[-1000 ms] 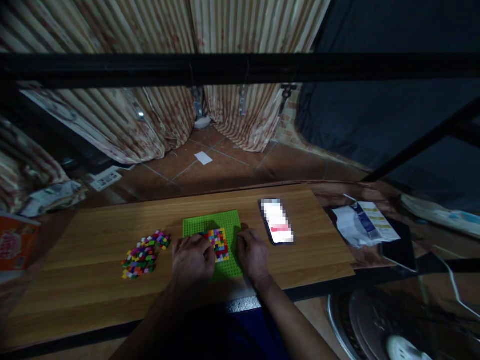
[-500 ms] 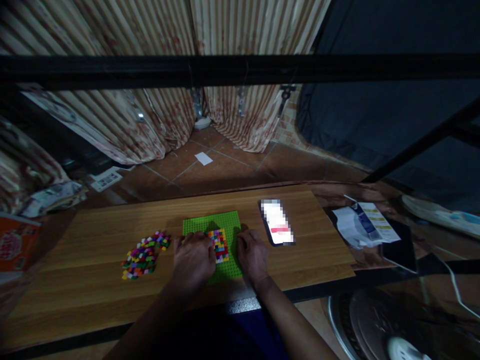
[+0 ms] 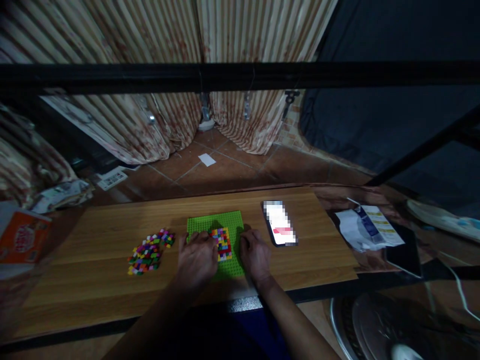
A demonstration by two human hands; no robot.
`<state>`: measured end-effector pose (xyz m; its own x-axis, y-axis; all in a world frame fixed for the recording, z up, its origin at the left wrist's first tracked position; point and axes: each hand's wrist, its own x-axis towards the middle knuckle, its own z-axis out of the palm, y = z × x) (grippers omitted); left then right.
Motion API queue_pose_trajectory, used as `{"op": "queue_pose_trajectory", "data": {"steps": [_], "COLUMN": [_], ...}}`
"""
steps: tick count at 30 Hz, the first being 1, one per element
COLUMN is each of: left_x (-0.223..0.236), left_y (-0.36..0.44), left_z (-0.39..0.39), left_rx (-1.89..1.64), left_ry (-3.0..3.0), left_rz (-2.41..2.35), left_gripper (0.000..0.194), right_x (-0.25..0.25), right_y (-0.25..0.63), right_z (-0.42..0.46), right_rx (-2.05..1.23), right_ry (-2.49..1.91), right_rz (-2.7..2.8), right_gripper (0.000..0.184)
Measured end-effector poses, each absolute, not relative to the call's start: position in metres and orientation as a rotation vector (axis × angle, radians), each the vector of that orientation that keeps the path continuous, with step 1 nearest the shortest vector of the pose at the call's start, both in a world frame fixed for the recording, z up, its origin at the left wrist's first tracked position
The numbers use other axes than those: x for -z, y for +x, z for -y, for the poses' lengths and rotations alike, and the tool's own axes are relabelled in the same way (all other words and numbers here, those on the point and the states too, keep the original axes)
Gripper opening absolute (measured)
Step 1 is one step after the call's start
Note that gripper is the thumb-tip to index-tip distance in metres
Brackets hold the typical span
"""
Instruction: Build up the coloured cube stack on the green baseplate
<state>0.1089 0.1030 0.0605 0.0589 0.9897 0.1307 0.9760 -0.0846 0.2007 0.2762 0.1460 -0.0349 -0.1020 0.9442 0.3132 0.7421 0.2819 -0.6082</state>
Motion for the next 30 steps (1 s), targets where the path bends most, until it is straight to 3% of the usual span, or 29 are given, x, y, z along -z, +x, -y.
{"op": "queue_pose_trajectory", "data": {"steps": [8,16,30], "left_x": [-0.045,-0.014,-0.003], "left_y": [0.074,0.009,-0.002], "left_z": [-0.066,-0.013,-0.056], "left_rx": [-0.574,-0.555,-0.575], "left_ry": [2.104,1.879,1.853], "left_rz": [-2.169,-2.47,-2.602], "left_gripper": [0.022,0.017,0.021], "right_x": [0.037,0.046,0.046], "right_y": [0.28,0.285,0.286], "right_z": [-0.144,-0.145,-0.147], "right_rx": [-0.425,-0.347,-0.318], "right_ry": [-1.484,-1.481,-1.469], "right_rz": [1.891,1.922,1.953], "right_gripper": [0.028,0.03,0.031]}}
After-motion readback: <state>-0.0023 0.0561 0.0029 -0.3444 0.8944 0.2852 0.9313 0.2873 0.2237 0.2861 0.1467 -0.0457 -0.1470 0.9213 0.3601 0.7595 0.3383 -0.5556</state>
